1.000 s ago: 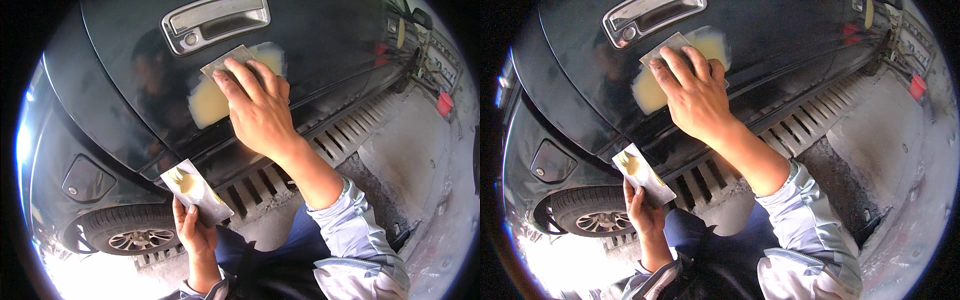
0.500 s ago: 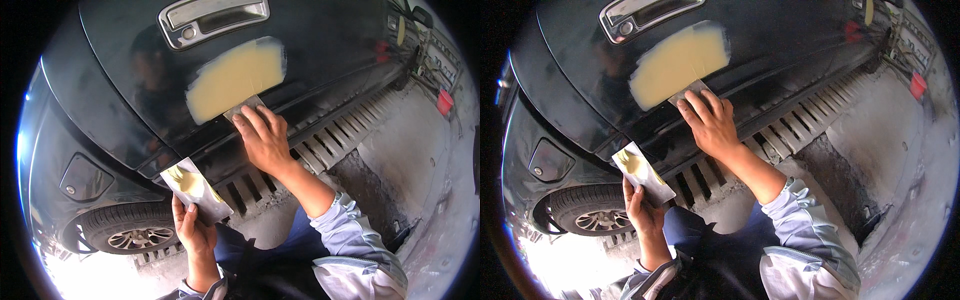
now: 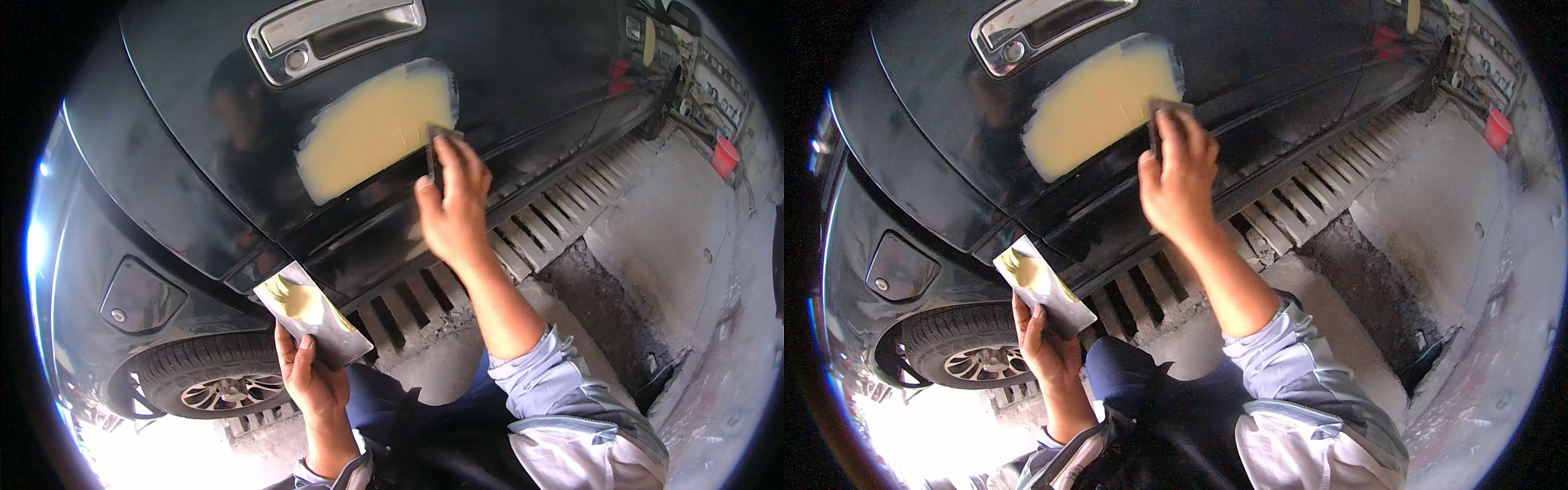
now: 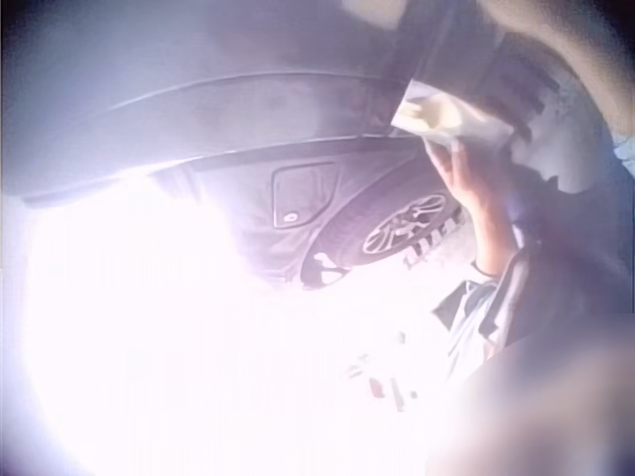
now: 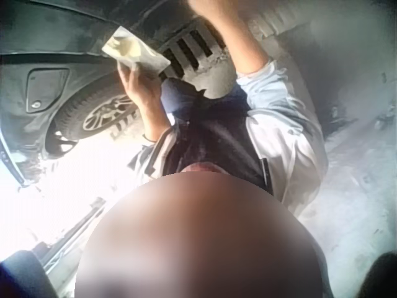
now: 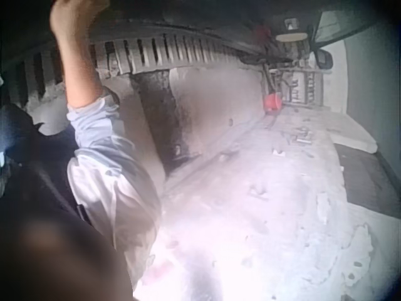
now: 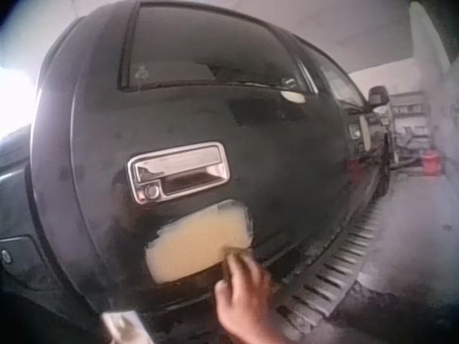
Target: The person scoops a beige paste from a bucket onto a metal sheet, spreads it with a putty knife, and applies it to a black car door. The person repeatedly smooths the paste on the door surface using the putty knife.
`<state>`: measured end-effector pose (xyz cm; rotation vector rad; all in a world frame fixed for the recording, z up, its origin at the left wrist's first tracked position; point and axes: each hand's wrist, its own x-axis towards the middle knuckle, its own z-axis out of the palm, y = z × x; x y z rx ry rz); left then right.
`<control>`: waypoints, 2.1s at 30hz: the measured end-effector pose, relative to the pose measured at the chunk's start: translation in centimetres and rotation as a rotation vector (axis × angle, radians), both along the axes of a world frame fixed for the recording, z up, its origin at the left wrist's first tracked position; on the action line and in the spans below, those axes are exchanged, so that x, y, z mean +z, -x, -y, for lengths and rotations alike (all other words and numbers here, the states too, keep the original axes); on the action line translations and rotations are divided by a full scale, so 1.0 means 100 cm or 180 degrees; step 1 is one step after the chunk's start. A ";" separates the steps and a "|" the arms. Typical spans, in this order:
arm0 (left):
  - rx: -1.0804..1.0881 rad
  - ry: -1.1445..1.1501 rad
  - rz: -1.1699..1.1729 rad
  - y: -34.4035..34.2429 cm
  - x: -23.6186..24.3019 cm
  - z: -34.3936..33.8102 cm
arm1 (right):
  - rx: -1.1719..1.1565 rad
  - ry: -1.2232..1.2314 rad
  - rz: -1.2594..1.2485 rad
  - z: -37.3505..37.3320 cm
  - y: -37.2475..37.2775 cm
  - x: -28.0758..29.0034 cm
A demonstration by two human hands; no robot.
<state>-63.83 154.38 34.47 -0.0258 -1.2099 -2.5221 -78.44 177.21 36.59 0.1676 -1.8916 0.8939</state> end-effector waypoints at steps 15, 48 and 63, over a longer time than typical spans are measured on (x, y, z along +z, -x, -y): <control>-0.0153 -0.0048 -0.0209 0.004 0.007 -0.003 | 0.3261 0.0531 0.0323 0.036 -0.098 -0.008; -0.0320 0.1073 -0.0613 0.021 0.018 -0.041 | 0.1786 -0.1340 0.0238 0.013 -0.107 0.026; -0.0091 0.0979 -0.0439 0.014 -0.014 -0.012 | -0.0130 -0.1432 -0.0082 -0.058 -0.014 0.061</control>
